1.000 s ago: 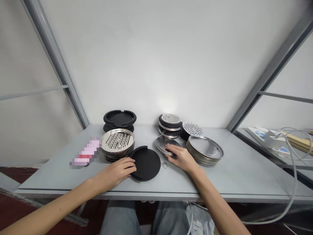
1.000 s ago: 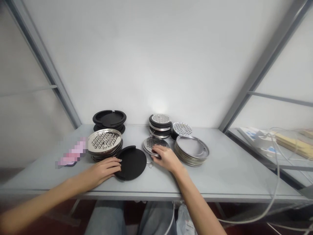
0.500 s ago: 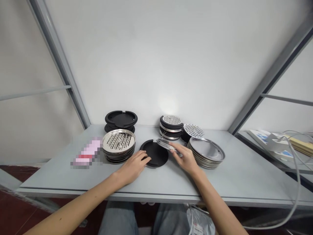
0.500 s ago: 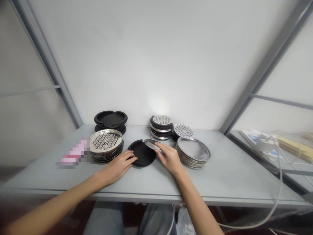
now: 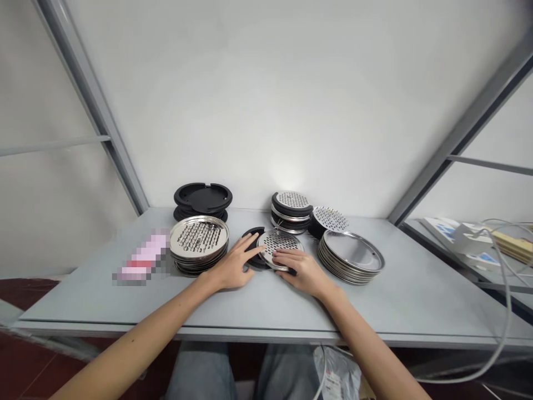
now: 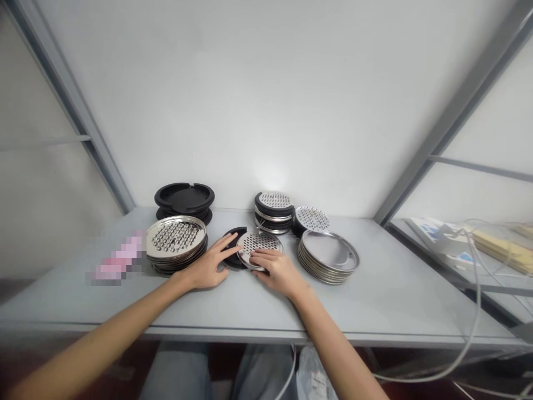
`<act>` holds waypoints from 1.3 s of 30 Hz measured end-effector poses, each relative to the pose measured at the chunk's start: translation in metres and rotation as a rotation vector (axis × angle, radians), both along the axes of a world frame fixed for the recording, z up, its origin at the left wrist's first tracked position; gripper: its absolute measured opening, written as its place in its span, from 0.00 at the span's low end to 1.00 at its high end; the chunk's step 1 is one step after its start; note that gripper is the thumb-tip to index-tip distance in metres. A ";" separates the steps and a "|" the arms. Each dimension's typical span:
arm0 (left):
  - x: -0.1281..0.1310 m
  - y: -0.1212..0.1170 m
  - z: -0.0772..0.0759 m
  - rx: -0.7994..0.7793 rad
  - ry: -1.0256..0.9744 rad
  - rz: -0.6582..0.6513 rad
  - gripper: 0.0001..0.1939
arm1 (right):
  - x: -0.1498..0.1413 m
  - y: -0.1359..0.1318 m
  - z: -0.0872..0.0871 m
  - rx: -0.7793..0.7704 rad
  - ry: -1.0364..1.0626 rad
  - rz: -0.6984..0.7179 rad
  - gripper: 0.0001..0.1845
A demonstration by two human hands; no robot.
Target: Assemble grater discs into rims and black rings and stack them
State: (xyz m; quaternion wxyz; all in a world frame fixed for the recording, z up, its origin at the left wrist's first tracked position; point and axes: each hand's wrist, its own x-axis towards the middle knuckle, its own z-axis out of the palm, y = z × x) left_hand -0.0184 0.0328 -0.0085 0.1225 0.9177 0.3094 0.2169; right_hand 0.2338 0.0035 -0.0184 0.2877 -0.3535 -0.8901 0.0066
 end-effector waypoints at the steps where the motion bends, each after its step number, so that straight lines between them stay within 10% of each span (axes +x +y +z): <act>1: 0.001 -0.001 -0.002 -0.005 0.008 0.003 0.38 | -0.001 -0.001 0.001 -0.016 0.003 0.002 0.15; 9: 0.002 -0.011 -0.012 0.035 -0.066 0.062 0.30 | -0.005 -0.003 0.005 -0.102 0.112 -0.024 0.18; 17: 0.001 -0.013 -0.013 0.091 -0.141 0.068 0.25 | 0.006 0.014 -0.018 -0.123 0.276 -0.491 0.23; 39: -0.003 -0.012 -0.016 0.005 -0.053 0.097 0.30 | 0.007 0.010 -0.011 -0.158 0.151 -0.545 0.20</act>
